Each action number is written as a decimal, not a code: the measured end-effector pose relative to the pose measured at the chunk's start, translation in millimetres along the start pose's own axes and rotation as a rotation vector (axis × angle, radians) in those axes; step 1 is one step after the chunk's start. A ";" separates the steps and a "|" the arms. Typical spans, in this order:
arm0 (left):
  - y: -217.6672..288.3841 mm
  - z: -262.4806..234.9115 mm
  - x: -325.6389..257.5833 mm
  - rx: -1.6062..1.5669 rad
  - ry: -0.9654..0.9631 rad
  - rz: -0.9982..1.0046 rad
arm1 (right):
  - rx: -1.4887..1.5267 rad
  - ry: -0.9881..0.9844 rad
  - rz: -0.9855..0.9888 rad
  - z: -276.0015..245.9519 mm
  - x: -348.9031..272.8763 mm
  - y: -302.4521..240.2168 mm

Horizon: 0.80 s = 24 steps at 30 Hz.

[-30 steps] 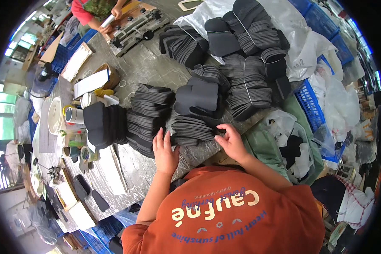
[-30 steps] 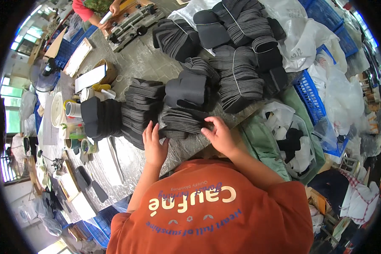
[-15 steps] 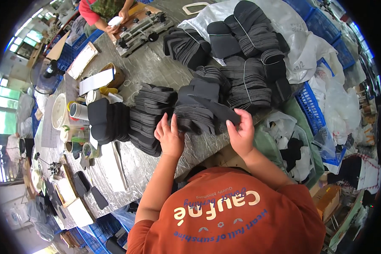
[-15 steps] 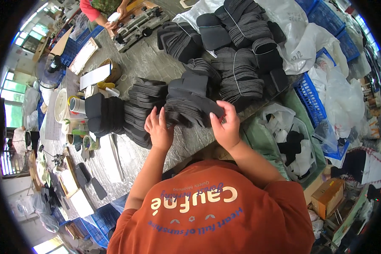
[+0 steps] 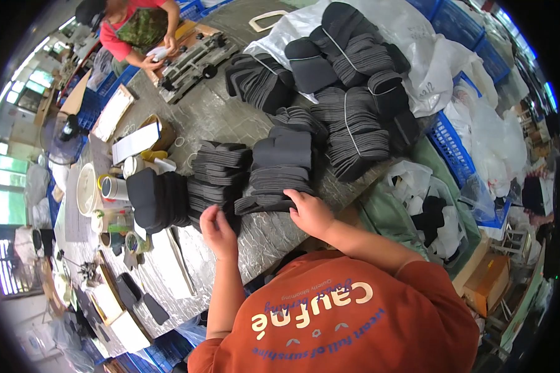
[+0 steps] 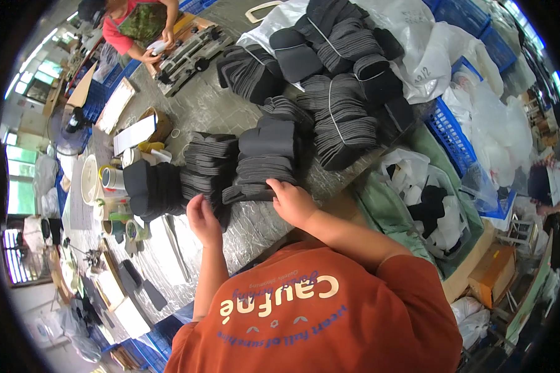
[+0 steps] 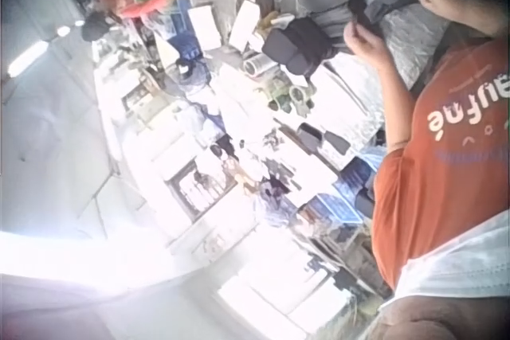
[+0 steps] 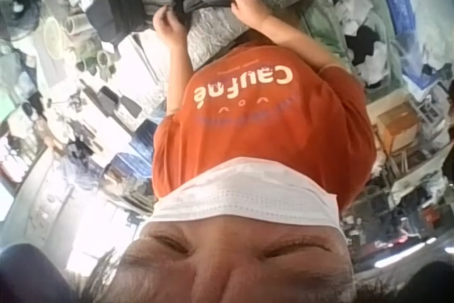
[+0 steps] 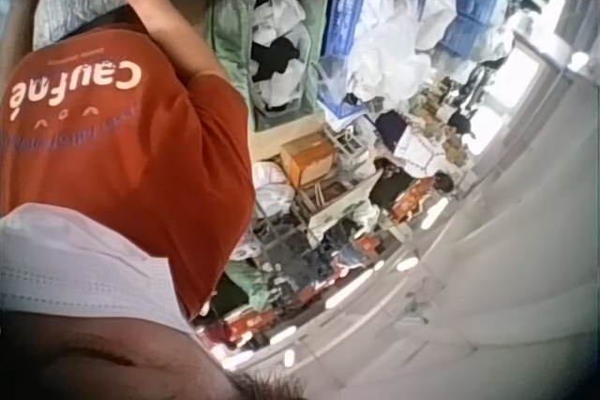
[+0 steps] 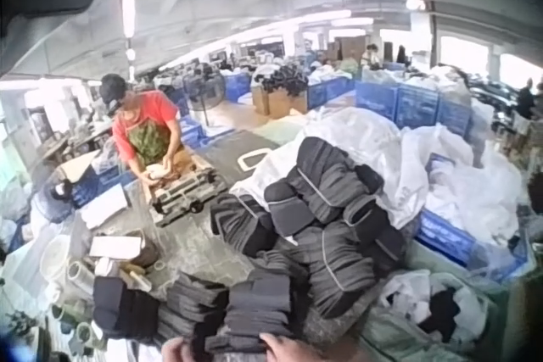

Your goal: The recorder is sorting and stacking black fabric shoe components at a manufacturing workstation, occasionally checking printed specification sheets.

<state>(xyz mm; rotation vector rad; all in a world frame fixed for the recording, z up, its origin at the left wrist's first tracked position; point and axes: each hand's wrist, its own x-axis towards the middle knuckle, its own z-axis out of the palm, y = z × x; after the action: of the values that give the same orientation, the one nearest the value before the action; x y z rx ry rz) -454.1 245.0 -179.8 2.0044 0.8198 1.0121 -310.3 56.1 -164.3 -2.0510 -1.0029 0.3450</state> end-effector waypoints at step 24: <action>32.4 57.4 14.5 0.424 -0.704 0.556 | 0.657 0.536 0.290 -26.2 75.2 52.3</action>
<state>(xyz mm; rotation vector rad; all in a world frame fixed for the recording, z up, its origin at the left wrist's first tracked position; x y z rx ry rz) -391.6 220.9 -171.7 2.7867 0.0818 0.3301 -219.4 79.9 -180.2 -1.5441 -0.2132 0.2117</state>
